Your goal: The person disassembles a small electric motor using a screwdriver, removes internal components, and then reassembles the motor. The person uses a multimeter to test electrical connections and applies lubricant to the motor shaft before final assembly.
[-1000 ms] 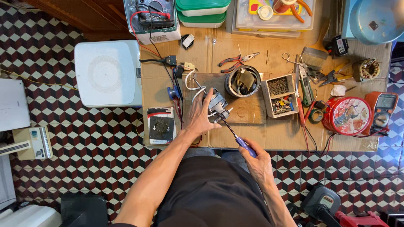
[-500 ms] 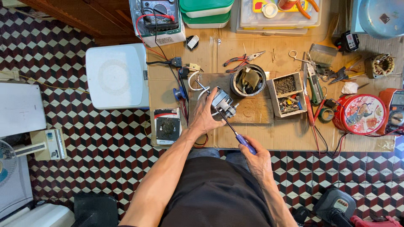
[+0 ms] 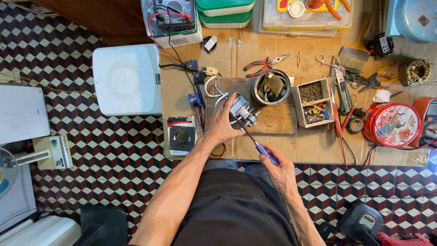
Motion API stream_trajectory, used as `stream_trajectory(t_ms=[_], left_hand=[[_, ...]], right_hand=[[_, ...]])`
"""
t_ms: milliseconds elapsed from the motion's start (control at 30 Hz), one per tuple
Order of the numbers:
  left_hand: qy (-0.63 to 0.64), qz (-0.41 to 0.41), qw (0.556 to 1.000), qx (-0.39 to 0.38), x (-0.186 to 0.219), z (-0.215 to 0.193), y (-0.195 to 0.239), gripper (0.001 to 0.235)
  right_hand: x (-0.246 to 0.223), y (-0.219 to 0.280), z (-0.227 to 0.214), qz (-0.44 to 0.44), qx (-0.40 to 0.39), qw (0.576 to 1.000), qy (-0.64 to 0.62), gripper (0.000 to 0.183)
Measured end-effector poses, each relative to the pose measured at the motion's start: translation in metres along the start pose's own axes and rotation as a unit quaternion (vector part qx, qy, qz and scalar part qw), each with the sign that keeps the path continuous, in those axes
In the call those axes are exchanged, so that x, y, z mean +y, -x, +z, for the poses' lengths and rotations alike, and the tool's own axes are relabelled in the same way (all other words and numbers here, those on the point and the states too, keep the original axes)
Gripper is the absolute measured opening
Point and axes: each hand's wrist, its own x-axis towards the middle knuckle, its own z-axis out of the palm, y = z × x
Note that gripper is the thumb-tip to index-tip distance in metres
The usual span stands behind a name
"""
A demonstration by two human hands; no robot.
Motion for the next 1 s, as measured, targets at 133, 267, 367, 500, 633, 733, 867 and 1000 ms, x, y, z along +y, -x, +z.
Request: stream_trajectory(t_ms=[133, 267, 367, 500, 633, 733, 867, 1000], left_hand=[[-0.006, 0.002, 1.000, 0.000, 0.000, -0.001, -0.001, 0.133], [-0.006, 0.001, 1.000, -0.002, 0.000, -0.002, -0.002, 0.134], [0.002, 0.000, 1.000, -0.007, -0.001, -0.003, -0.002, 0.134], [-0.005, 0.015, 1.000, -0.004, -0.002, -0.004, -0.004, 0.133], [0.001, 0.015, 1.000, -0.004, -0.004, -0.005, -0.006, 0.133], [0.009, 0.010, 1.000, -0.018, -0.004, -0.005, -0.010, 0.135], [0.008, 0.014, 0.999, -0.027, -0.007, -0.006, -0.014, 0.138], [0.018, 0.015, 0.999, -0.032, -0.009, -0.008, -0.018, 0.137]], right_hand=[[0.001, -0.001, 0.001, -0.010, -0.001, 1.000, -0.006, 0.042], [0.000, 0.000, 0.002, -0.002, 0.002, 1.000, -0.016, 0.042], [-0.002, 0.001, 0.002, -0.003, 0.008, 1.000, 0.006, 0.041], [-0.005, 0.000, 0.003, -0.032, 0.010, 0.999, 0.019, 0.041], [-0.009, -0.001, 0.005, -0.046, 0.009, 0.999, 0.021, 0.040], [-0.015, -0.001, 0.003, -0.022, 0.011, 0.999, 0.038, 0.041], [-0.025, 0.001, 0.001, -0.061, 0.029, 0.992, 0.104, 0.041], [-0.036, 0.002, 0.002, -0.059, 0.028, 0.994, 0.093, 0.041]])
